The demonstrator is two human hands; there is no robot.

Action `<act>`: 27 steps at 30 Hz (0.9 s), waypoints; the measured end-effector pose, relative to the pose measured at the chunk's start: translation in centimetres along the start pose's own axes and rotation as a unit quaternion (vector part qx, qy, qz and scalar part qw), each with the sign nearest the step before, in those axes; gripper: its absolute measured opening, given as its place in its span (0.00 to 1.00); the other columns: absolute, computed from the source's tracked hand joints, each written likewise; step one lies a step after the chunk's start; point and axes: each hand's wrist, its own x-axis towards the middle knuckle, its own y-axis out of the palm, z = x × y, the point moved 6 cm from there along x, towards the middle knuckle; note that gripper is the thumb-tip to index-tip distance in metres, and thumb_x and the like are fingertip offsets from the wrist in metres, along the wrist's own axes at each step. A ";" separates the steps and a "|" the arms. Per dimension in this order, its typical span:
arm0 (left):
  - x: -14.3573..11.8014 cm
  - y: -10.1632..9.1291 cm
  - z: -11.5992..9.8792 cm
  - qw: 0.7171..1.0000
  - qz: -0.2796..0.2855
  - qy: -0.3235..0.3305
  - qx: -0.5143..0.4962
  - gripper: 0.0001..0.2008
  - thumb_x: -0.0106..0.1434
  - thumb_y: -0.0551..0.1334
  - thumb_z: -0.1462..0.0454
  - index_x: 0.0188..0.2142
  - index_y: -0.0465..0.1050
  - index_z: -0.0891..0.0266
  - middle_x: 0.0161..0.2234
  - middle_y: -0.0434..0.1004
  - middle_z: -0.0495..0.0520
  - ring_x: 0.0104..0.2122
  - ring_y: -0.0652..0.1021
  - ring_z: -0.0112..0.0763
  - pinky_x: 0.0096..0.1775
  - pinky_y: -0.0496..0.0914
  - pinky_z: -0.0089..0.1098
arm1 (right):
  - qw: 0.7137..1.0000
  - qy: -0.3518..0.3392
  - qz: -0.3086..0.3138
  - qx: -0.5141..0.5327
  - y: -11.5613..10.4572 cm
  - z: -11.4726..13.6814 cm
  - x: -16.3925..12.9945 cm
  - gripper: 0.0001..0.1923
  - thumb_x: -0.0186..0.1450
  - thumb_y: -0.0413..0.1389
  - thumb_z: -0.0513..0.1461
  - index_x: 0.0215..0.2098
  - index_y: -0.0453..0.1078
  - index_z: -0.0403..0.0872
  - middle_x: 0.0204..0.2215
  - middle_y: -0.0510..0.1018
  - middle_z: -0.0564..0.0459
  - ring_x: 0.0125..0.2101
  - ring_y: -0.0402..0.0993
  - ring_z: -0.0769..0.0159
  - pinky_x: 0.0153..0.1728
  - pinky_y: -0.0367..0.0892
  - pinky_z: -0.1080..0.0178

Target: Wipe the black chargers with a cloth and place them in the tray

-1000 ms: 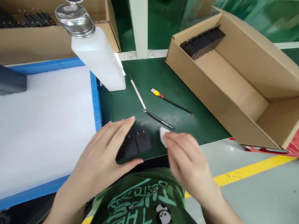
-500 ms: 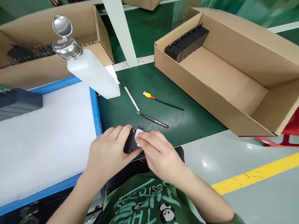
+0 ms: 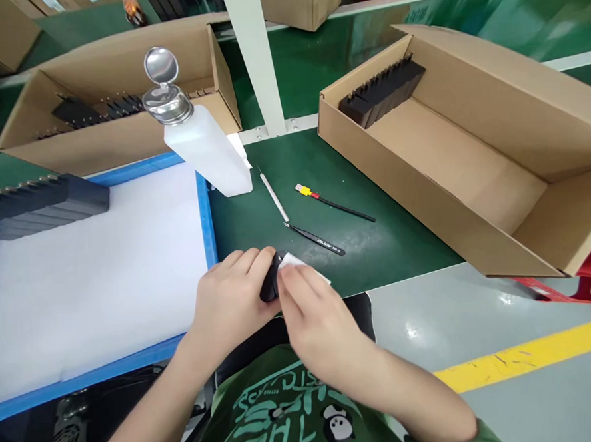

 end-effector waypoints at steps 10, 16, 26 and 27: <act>-0.1 0.2 0.1 1.000 0.006 0.000 -0.019 0.15 0.60 0.67 0.57 0.42 0.72 0.62 0.31 0.76 0.51 0.32 0.76 0.39 0.28 0.64 0.39 | 1.000 0.000 -0.005 -0.011 -0.3 0.1 0.1 0.22 0.67 0.50 0.24 0.57 0.67 0.41 0.42 0.76 0.41 0.42 0.74 0.57 0.43 0.77 0.55; 0.0 0.3 0.1 1.000 0.009 -0.007 -0.026 0.16 0.60 0.67 0.56 0.43 0.71 0.63 0.31 0.75 0.51 0.32 0.76 0.39 0.28 0.64 0.39 | 1.000 -0.022 0.005 -0.020 -0.1 -0.1 0.6 0.23 0.66 0.50 0.23 0.56 0.68 0.42 0.42 0.76 0.42 0.43 0.75 0.56 0.43 0.77 0.54; -0.1 0.3 0.1 1.000 0.011 0.002 -0.018 0.22 0.58 0.70 0.52 0.44 0.73 0.64 0.33 0.77 0.53 0.33 0.77 0.41 0.30 0.67 0.39 | 0.975 0.118 -0.034 0.186 -2.3 -3.0 -0.7 0.15 0.67 0.53 0.27 0.43 0.76 0.50 0.40 0.79 0.49 0.38 0.78 0.65 0.34 0.76 0.66; -0.1 0.3 0.1 1.000 0.012 0.003 -0.015 0.22 0.58 0.70 0.50 0.43 0.73 0.64 0.33 0.78 0.53 0.33 0.77 0.41 0.30 0.67 0.39 | 0.967 0.143 -0.072 0.200 -2.4 -3.9 -0.7 0.14 0.67 0.54 0.28 0.42 0.77 0.50 0.40 0.79 0.49 0.39 0.78 0.65 0.35 0.76 0.65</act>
